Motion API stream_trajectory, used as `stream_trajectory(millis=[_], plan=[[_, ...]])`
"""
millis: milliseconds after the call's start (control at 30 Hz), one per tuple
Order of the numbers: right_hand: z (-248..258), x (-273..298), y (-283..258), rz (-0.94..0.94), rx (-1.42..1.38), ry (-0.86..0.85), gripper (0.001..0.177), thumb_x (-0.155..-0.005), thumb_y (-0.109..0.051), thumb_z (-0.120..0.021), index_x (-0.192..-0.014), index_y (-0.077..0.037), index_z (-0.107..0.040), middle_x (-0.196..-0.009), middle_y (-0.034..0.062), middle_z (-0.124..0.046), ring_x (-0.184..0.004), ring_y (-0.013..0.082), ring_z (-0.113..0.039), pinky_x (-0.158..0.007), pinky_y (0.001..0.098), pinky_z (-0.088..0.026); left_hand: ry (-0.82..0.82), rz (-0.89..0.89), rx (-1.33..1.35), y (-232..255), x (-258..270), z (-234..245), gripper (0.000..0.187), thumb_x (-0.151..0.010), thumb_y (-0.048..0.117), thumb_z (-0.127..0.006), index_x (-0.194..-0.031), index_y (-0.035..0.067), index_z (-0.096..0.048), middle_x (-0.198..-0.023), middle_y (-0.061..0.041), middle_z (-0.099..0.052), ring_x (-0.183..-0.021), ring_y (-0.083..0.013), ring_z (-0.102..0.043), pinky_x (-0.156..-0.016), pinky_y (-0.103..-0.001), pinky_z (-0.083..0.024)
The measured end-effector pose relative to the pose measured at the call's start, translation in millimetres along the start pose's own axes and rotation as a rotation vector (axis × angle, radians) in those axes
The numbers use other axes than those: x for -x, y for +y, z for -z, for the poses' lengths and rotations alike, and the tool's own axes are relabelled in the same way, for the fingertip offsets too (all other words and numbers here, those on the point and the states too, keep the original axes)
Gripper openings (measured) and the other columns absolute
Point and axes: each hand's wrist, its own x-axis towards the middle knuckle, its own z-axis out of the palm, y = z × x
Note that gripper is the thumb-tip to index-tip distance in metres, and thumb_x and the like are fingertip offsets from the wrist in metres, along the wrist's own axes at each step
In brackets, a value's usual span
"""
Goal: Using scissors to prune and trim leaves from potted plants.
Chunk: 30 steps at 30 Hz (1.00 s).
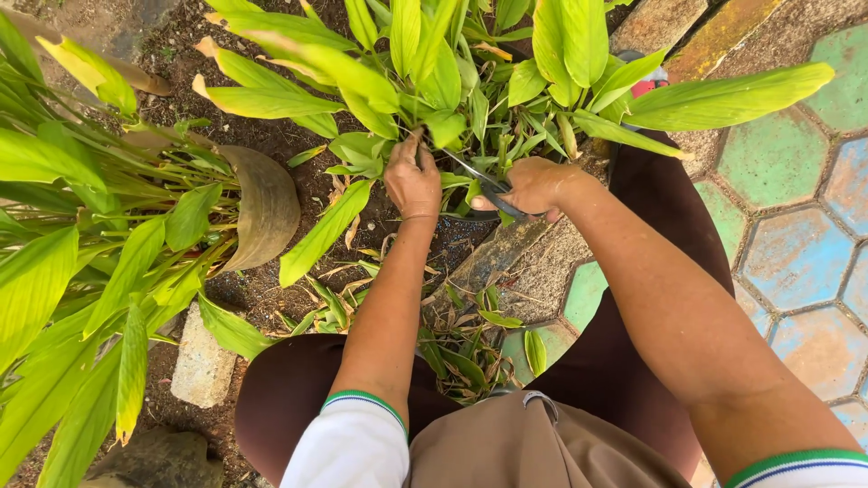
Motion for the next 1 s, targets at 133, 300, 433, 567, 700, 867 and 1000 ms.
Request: stream_trajectory(millis=[133,300,433,567,700,867,1000], plan=[[-0.1,2.0,-2.4,0.013,0.010,0.019,0.102,-0.064,-0.095,-0.049,-0.072,0.005,-0.065,-0.078,0.0158,-0.070,-0.067,0.0295,-0.076,-0.056,0.0387,-0.061,-0.166,0.107,-0.143,22.7,-9.6,18.2,0.039,-0.088,0.006,-0.068,-0.127,0.012,-0.073,-0.103,-0.016,-0.073,-0.078,-0.0322,-0.074,-0.072,-0.045,-0.059],[0.2,4.7,-3.0,0.027,0.029,0.030,0.103,-0.064,-0.095,-0.050,-0.071,0.006,-0.066,-0.074,0.0155,-0.069,-0.065,0.0294,-0.076,-0.055,0.0388,-0.061,-0.039,-0.023,-0.087,-11.9,-1.1,-3.9,0.022,-0.093,0.008,-0.067,-0.114,0.010,-0.075,-0.109,-0.011,-0.075,-0.088,-0.0288,-0.076,-0.080,-0.040,-0.062],[0.7,8.1,-2.6,0.017,-0.004,0.031,0.101,-0.066,-0.093,-0.052,-0.071,0.006,-0.067,-0.073,0.0163,-0.070,-0.062,0.0298,-0.076,-0.055,0.0387,-0.061,-0.041,-0.064,-0.068,2.9,-2.9,9.0,0.025,-0.090,0.006,-0.067,-0.112,0.009,-0.078,-0.106,-0.011,-0.075,-0.087,-0.0300,-0.075,-0.078,-0.041,-0.061],[2.6,9.2,1.6,0.016,0.045,0.013,0.102,-0.067,-0.093,-0.051,-0.070,0.007,-0.068,-0.071,0.0158,-0.070,-0.060,0.0295,-0.076,-0.054,0.0385,-0.060,-0.112,0.016,-0.118,4.6,-6.0,5.4,0.029,-0.090,0.007,-0.066,-0.118,0.007,-0.075,-0.105,-0.012,-0.074,-0.083,-0.0292,-0.074,-0.076,-0.040,-0.061],[2.5,11.4,8.0,0.046,0.069,0.042,0.102,-0.064,-0.093,-0.056,-0.070,0.008,-0.064,-0.067,0.0183,-0.068,-0.054,0.0296,-0.074,-0.050,0.0378,-0.062,-0.130,-0.001,-0.163,-1.3,-3.1,-2.1,0.032,-0.088,0.007,-0.068,-0.119,0.005,-0.074,-0.107,-0.014,-0.073,-0.085,-0.0323,-0.074,-0.076,-0.042,-0.060],[3.5,16.4,8.6,0.048,-0.002,0.053,0.094,-0.061,-0.091,-0.060,-0.068,0.003,-0.065,-0.065,0.0157,-0.067,-0.051,0.0274,-0.069,-0.049,0.0395,-0.061,-0.092,-0.043,-0.144,-11.4,1.6,-9.7,0.028,-0.091,0.009,-0.067,-0.119,0.007,-0.073,-0.111,-0.013,-0.074,-0.089,-0.0316,-0.075,-0.079,-0.042,-0.061],[3.0,17.6,10.9,0.071,0.009,0.072,0.095,-0.064,-0.088,-0.064,-0.070,0.007,-0.065,-0.060,0.0161,-0.064,-0.046,0.0279,-0.066,-0.047,0.0405,-0.058,-0.127,-0.069,-0.145,-1.4,-0.1,-2.2,0.046,-0.092,0.007,-0.066,-0.137,0.006,-0.061,-0.110,-0.017,-0.072,-0.086,-0.0353,-0.074,-0.075,-0.044,-0.060]])
